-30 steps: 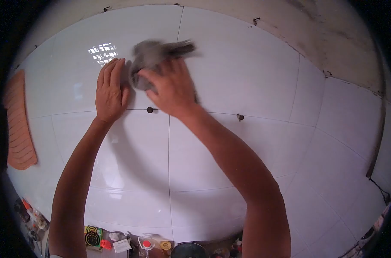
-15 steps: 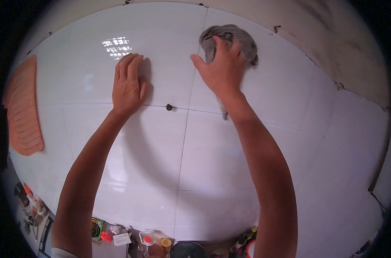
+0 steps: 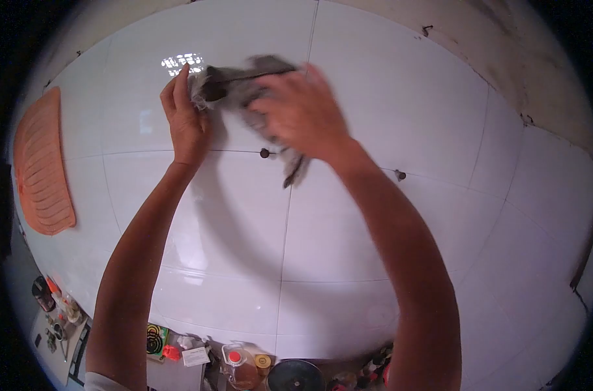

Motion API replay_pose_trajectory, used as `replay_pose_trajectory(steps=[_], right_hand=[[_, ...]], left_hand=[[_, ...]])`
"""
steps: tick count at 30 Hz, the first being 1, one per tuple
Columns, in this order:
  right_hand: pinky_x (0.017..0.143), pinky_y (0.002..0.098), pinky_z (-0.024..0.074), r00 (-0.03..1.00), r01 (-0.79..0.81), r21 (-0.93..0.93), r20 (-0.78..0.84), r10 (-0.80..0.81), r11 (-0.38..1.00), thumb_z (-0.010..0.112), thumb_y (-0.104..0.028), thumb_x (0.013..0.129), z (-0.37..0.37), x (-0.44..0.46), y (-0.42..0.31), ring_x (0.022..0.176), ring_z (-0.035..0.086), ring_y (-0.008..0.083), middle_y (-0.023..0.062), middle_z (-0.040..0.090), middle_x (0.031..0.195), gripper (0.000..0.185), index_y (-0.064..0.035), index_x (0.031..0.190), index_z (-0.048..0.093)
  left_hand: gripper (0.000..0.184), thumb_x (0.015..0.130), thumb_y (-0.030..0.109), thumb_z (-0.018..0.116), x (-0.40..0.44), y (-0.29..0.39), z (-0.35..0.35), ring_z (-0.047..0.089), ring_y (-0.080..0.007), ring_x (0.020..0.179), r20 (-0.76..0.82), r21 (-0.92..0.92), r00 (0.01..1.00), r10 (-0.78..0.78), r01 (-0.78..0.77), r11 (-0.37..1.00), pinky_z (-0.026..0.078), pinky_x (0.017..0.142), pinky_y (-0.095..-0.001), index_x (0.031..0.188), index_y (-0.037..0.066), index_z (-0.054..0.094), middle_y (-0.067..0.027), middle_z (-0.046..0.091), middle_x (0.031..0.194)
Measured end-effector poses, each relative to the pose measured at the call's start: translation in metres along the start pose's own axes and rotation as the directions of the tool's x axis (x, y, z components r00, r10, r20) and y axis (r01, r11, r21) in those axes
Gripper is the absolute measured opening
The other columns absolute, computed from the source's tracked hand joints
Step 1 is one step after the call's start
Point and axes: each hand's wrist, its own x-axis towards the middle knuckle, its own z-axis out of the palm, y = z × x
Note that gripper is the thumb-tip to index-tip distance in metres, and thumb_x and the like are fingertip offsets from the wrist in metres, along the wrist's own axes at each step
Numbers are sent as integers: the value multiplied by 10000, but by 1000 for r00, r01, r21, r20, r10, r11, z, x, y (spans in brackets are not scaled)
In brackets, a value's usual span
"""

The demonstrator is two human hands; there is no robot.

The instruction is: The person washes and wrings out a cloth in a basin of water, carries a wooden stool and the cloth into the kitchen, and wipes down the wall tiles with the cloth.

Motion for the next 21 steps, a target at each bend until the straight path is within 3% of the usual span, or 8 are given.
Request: replay_pose_trajectory(steps=[5,8,11,12,13,14,17,21], right_hand=[[1010,513,322,751,-620,-186,-423,507,763,583,-67,815,-11,-84,21,1143,434,386,196,454,1258,337,-107,1150,587],[997,528,328,689,-700,-105,-362,628,707,563,-65,838,1,-109,-29,1155,414,411,230,409,1285,322,-78,1160,576],[962,537,345,818,-574,-88,-17,575,814,597,-101,785,23,-171,-108,1159,415,428,244,444,1221,313,-115,1096,628],[856,511,438,873,-474,-98,74,481,875,644,-220,799,28,-188,-133,971,486,352,121,507,1131,261,-312,1042,662],[859,508,455,801,-414,-8,472,368,910,680,-282,760,34,-214,-155,981,497,332,70,521,1115,255,-360,1003,666],[930,518,428,958,-72,56,281,53,996,705,-326,714,25,-213,-159,1054,482,305,24,518,1119,270,-339,980,664],[1000,541,380,956,-37,9,292,33,999,708,-329,698,18,-199,-148,1128,448,279,-2,510,1140,251,-328,943,656],[990,584,341,934,-338,-134,75,349,932,721,-239,687,15,-143,-93,1193,428,272,39,481,1296,210,-263,893,686]], left_hand=[[701,738,-141,430,-2,4,0,371,-327,1235,26,66,999,24,-26,998,378,1029,-384,1390,114,394,-153,374,1313],[653,806,-132,401,-2,5,0,356,-314,1281,71,111,996,50,-58,992,378,1057,-381,1403,132,377,-153,350,1339],[623,820,-113,420,-2,6,0,372,-318,1267,86,120,995,43,-53,991,386,1041,-391,1399,116,382,-158,377,1332],[614,820,-107,429,-2,4,1,382,-322,1259,91,130,994,56,-68,989,385,1036,-395,1393,108,391,-160,394,1323],[604,819,-102,439,-3,2,1,392,-326,1250,101,143,993,68,-82,986,384,1031,-399,1387,100,400,-163,410,1314],[604,819,-102,439,-4,2,2,392,-326,1250,102,140,992,75,-89,986,384,1031,-399,1387,100,400,-163,410,1314],[583,780,-77,477,-1,3,3,439,-332,1176,48,149,989,138,-144,978,396,989,-409,1341,78,450,-142,466,1235],[581,768,-71,491,0,3,1,451,-330,1162,50,169,981,190,-196,966,394,991,-414,1330,74,460,-140,483,1204]])
